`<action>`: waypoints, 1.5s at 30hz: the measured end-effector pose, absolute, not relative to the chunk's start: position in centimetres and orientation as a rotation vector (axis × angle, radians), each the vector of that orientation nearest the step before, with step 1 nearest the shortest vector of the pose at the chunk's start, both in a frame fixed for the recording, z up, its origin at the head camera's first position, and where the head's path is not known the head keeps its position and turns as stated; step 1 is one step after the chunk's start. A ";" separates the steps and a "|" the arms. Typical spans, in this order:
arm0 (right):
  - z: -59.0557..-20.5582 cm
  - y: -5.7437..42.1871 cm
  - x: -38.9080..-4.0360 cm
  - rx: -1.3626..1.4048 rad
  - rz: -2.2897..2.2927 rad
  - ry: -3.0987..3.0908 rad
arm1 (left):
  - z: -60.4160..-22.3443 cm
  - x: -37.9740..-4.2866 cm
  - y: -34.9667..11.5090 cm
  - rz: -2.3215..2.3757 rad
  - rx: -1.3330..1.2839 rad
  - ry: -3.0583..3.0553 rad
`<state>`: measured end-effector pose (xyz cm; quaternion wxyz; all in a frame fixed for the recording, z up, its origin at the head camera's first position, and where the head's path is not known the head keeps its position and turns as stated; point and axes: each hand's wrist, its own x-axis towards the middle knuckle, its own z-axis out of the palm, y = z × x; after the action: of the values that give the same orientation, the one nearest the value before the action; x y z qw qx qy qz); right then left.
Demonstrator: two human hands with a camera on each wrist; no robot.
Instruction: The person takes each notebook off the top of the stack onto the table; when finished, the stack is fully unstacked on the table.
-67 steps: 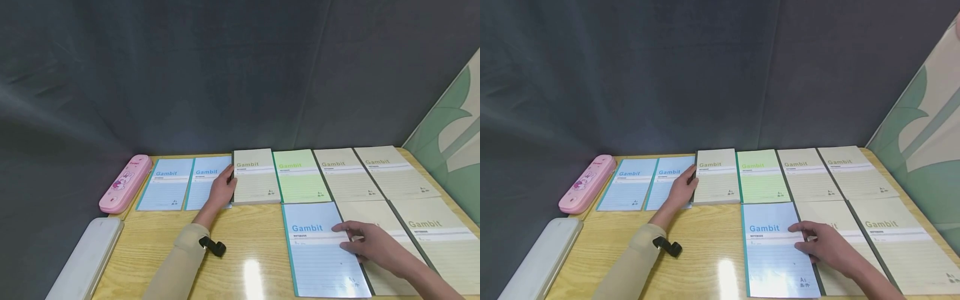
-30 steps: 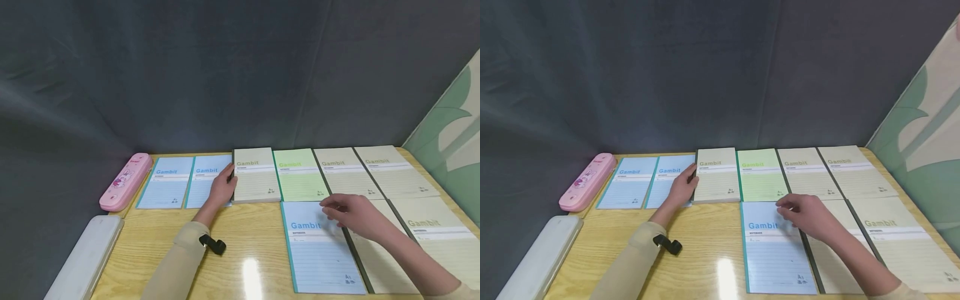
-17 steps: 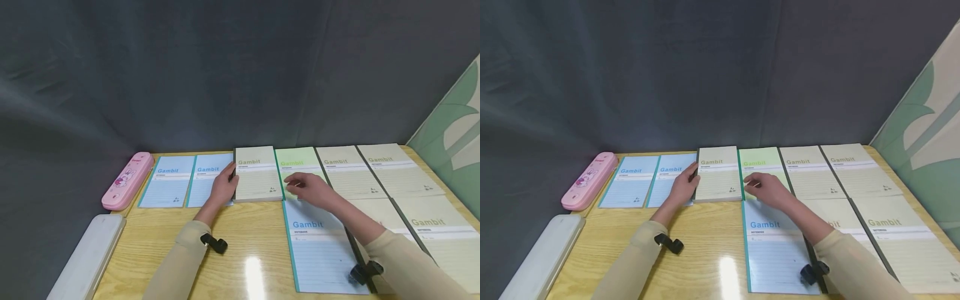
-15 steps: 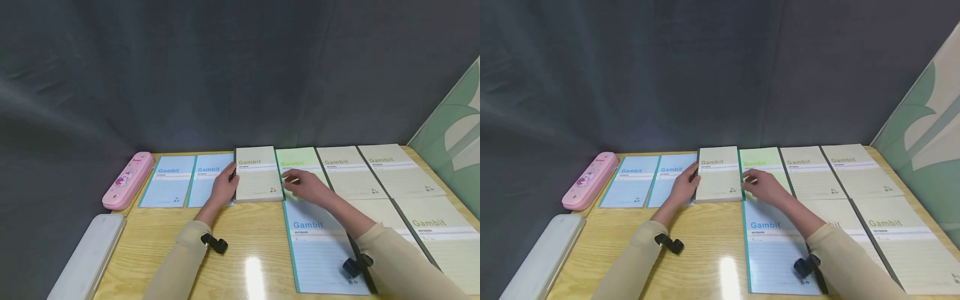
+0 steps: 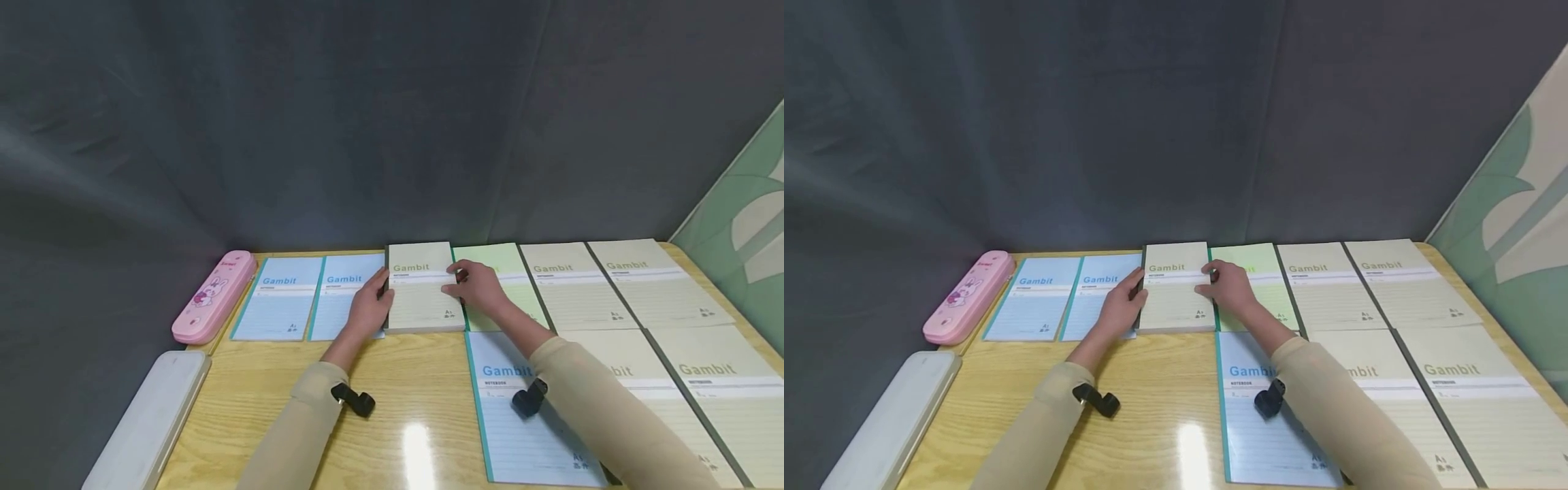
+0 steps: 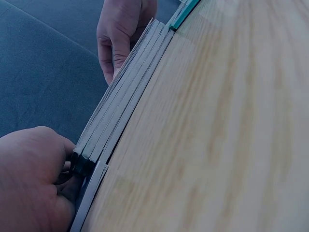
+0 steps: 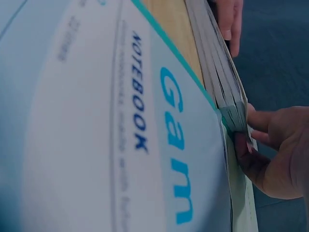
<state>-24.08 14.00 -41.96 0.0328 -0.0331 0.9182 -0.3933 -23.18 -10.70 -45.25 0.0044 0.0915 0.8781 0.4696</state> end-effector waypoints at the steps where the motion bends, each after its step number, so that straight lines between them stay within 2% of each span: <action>1: -42.0 13.9 -24.1 -0.110 -1.195 2.850 | -45.2 -23.2 -10.8 1.472 0.286 2.750; 23: -42.6 15.1 -24.1 -0.068 -1.285 2.773 | -45.1 -23.3 -10.5 1.509 0.348 2.694; 45: -44.0 15.4 -24.0 -0.203 -1.308 2.809 | -44.3 -23.0 -11.0 1.736 0.094 2.511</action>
<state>-24.03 15.39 -44.01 0.0183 -0.0654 0.9044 -0.4213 -23.04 -11.03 -44.28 0.0439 0.0308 0.8214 0.5679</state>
